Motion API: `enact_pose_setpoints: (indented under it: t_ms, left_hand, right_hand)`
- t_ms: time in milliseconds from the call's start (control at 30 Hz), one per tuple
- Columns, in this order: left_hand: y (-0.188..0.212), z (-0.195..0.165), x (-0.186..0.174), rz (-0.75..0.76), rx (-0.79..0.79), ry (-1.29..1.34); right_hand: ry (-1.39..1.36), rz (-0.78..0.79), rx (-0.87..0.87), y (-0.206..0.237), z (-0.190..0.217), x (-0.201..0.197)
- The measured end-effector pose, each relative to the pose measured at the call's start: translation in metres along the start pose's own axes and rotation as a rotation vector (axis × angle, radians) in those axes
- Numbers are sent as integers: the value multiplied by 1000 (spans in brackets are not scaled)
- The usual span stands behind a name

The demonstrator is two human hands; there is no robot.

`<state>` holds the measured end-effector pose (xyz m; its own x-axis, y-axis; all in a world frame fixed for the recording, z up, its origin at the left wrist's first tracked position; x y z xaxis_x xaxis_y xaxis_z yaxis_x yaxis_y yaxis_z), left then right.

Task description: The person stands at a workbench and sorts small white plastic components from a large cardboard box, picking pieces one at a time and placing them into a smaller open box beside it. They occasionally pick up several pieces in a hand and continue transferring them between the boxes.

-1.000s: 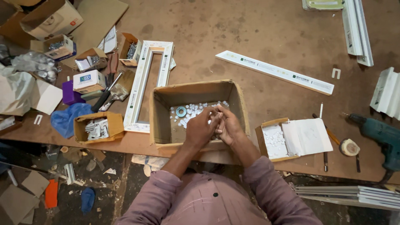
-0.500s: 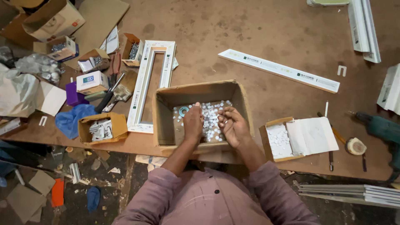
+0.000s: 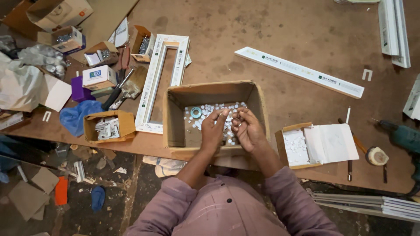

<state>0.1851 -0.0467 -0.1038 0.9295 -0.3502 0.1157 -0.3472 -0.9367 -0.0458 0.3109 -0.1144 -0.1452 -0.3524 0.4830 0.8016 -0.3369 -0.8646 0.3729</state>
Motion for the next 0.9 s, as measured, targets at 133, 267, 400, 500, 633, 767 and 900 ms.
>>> enact_pose_setpoints:
  t_ms: [133, 267, 400, 500, 633, 767, 900]
  left_hand:
    - [5, -4, 7, 41, -73, 34]
    - [4, -8, 12, 47, -137, -15]
    - [-4, -1, 5, -12, -24, -79]
    - [-12, 16, -5, -63, -246, 140]
    - [-19, 31, -19, -101, -496, 400]
    - [-21, 33, -22, -117, -584, 421]
    - [-21, 30, -21, -112, -631, 398]
  right_hand:
    - [25, -4, 50, 4, 3, 6]
    - [81, -47, 96, 3, 2, 12]
    - [66, -17, 100, -2, 1, 9]
    - [44, -19, 75, -4, 0, 3]
    - [26, -78, 33, -7, 0, -1]
    - [7, -75, 29, -7, 0, -1]
    - [1, -68, 24, -4, 0, 0]
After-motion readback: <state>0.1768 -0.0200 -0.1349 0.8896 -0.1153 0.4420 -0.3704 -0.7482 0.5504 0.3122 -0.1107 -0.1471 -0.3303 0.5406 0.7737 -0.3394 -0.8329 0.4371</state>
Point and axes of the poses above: each hand's wrist, its own y-axis away from the middle knuckle, its own x-axis out of the palm, z = x × y, the point moved 3 cm from there along -y, towards the middle knuckle, and after that the axes turned 6 degrees about -z, right-handed, at the moved point
